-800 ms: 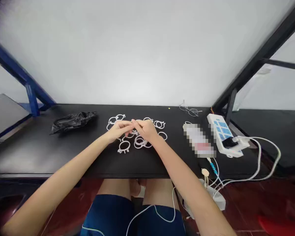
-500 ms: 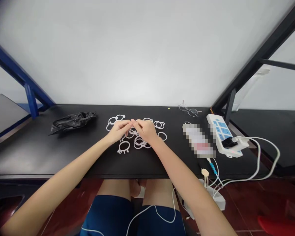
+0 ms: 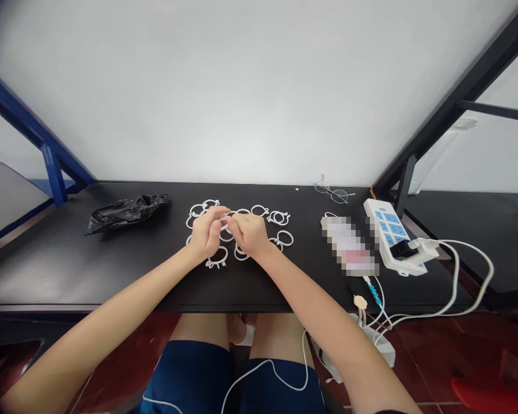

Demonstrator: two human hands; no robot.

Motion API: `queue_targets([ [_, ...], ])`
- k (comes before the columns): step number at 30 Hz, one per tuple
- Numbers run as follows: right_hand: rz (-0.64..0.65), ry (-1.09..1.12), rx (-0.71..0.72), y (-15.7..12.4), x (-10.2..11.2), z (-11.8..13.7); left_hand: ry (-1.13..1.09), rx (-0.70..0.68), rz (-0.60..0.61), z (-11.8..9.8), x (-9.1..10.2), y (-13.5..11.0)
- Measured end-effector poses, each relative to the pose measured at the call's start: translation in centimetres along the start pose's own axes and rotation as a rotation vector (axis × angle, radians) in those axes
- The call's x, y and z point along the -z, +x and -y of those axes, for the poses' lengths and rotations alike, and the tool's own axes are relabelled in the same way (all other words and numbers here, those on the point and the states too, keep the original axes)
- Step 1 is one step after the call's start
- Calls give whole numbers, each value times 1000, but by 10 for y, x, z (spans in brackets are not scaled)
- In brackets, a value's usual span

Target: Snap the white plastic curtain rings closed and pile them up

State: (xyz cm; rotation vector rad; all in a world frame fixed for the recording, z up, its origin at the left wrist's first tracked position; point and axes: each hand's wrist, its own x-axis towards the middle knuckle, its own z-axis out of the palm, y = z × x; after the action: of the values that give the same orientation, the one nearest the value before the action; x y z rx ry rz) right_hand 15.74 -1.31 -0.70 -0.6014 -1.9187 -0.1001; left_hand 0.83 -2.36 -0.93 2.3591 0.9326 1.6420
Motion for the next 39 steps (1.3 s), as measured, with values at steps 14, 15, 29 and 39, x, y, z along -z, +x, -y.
queue_targets([
  [14, -125, 81, 181, 3, 0, 16, -3, -355, -144, -16, 5, 10],
  [15, -137, 73, 181, 3, -1, 16, 4, -372, -144, -17, 5, 10],
  [29, -57, 29, 207, 2, 4, 21, 22, -298, -104, -24, 7, 6],
  [39, -47, -4, 192, -2, 2, 22, -49, -284, -108, -22, 6, 4],
])
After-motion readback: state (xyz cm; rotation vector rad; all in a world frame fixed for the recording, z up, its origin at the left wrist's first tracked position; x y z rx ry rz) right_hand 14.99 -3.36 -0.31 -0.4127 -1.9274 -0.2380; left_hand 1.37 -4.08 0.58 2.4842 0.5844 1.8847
